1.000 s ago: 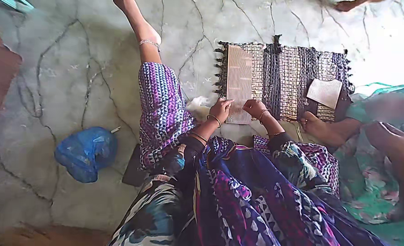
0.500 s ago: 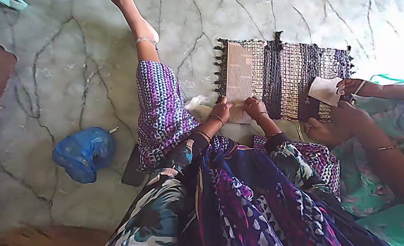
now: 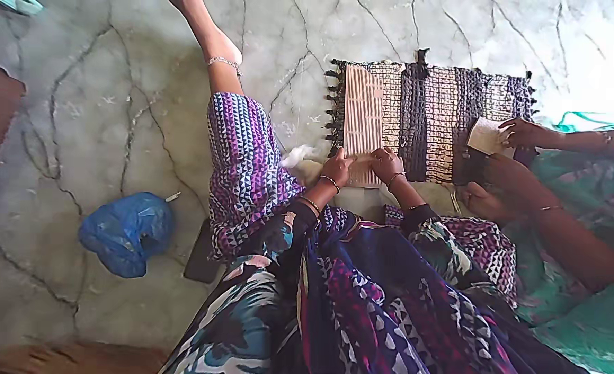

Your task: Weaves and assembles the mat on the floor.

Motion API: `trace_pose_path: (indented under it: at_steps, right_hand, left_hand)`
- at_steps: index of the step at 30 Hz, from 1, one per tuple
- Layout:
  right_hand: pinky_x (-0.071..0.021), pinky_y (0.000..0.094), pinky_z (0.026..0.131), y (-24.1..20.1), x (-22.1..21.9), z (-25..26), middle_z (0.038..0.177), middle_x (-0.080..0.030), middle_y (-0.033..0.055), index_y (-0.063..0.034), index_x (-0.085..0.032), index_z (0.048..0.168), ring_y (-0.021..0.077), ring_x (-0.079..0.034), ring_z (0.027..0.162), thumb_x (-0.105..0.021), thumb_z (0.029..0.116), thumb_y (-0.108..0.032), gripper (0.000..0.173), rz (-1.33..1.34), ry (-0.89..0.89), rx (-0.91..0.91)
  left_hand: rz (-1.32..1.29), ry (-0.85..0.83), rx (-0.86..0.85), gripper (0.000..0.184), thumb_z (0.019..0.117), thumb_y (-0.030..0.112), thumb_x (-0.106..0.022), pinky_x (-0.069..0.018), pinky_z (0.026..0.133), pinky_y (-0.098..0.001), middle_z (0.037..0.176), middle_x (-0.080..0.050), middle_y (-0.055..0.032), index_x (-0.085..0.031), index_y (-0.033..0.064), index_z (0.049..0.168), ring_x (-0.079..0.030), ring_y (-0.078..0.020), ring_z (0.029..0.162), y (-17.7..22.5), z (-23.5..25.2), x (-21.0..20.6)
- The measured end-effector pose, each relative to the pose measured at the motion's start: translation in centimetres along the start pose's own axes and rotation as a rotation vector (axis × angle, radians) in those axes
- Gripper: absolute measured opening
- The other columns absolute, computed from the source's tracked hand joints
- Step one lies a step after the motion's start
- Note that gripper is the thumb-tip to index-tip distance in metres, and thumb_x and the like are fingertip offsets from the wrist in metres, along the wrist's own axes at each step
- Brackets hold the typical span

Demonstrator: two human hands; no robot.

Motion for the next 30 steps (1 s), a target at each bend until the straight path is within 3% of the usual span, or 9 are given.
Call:
trace_pose_path:
  at_steps: [7, 10, 12, 17, 20, 24, 30]
  right_hand:
    - [-0.044, 0.0657, 0.099, 0.0, 0.2, -0.2, 0.13, -0.064, 0.024, -0.0038, -0.066, 0.129, 0.0432, -0.062, 0.12, -0.071, 0.093, -0.014, 0.037, -0.01, 0.073, 0.018]
    - [-0.0462, 0.0626, 0.097, -1.0, 0.3, -1.3, 0.119, -0.068, 0.0241, -0.0001, -0.071, 0.115, 0.0424, -0.065, 0.115, -0.067, 0.094, -0.009, 0.023, -0.077, 0.2, 0.136]
    - [-0.0466, 0.0625, 0.096, -1.8, -0.5, -2.1, 0.115, -0.07, 0.023, -0.0004, -0.074, 0.109, 0.0424, -0.065, 0.114, -0.061, 0.0966, -0.004, 0.019, -0.14, 0.212, 0.204]
    - [-0.0471, 0.0635, 0.091, -1.7, -2.0, -2.8, 0.12, -0.068, 0.0217, -0.0056, -0.073, 0.117, 0.0432, -0.063, 0.115, -0.057, 0.0961, -0.001, 0.027, -0.22, 0.224, 0.191]
    - [-0.0437, 0.063, 0.097, -1.7, -2.2, -3.3, 0.131, -0.065, 0.0206, -0.0078, -0.07, 0.127, 0.0425, -0.06, 0.12, -0.053, 0.1004, -0.005, 0.032, -0.206, 0.165, 0.122]
    - [-0.0433, 0.0622, 0.099, -1.5, -2.6, -3.4, 0.136, -0.063, 0.0193, -0.0091, -0.068, 0.132, 0.0425, -0.059, 0.123, -0.051, 0.1018, -0.007, 0.035, -0.214, 0.156, 0.106]
    - [-0.0422, 0.0634, 0.1, -1.7, -2.6, -3.9, 0.139, -0.061, 0.0191, -0.0104, -0.066, 0.135, 0.0429, -0.057, 0.126, -0.051, 0.1014, -0.006, 0.037, -0.199, 0.139, 0.088]
  left_hand:
    - [0.093, -0.101, 0.056, 0.05, 0.0978, -0.007, -0.052, -0.054, 0.099, -0.0545, 0.151, -0.049, -0.0238, -0.064, 0.0136, 0.142, -0.064, -0.0416, 0.12, -0.4, 0.5, -1.3]
    - [0.066, -0.072, 0.046, 0.049, 0.0961, -0.008, -0.054, -0.0546, 0.098, -0.0547, 0.147, -0.053, -0.0236, -0.067, 0.0128, 0.138, -0.065, -0.0409, 0.117, -0.6, 0.5, -1.1]
    - [0.057, -0.103, 0.055, 0.053, 0.0963, -0.009, -0.051, -0.0545, 0.098, -0.0538, 0.146, -0.052, -0.0248, -0.064, 0.0155, 0.142, -0.065, -0.0407, 0.117, -0.7, 0.6, -1.3]
    - [-0.006, -0.055, 0.056, 0.047, 0.1022, -0.002, -0.046, -0.054, 0.099, -0.0522, 0.142, -0.055, -0.0249, -0.064, 0.0158, 0.142, -0.065, -0.0391, 0.116, -1.0, 0.6, -1.0]
    - [-0.06, -0.013, 0.065, 0.048, 0.101, -0.003, -0.048, -0.0537, 0.1, -0.0502, 0.137, -0.057, -0.0258, -0.064, 0.0141, 0.143, -0.065, -0.0384, 0.117, -1.2, 0.5, -0.2]
    - [-0.057, 0.018, 0.017, 0.048, 0.1008, -0.003, -0.046, -0.053, 0.101, -0.0477, 0.134, -0.059, -0.0252, -0.064, 0.0133, 0.143, -0.064, -0.0364, 0.117, -1.1, 0.5, 0.0]
    - [0.03, -0.113, 0.038, 0.054, 0.0991, -0.007, -0.046, -0.0521, 0.102, -0.0529, 0.146, -0.052, -0.0254, -0.063, 0.0176, 0.144, -0.063, -0.0403, 0.122, -0.1, 0.3, -1.0]
Point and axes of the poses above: each hand's wrist, its own z-axis towards the middle knuckle, its own x-axis out of the back of the hand, y = z × x, the point moved 10 cm from there along z, towards the middle knuckle
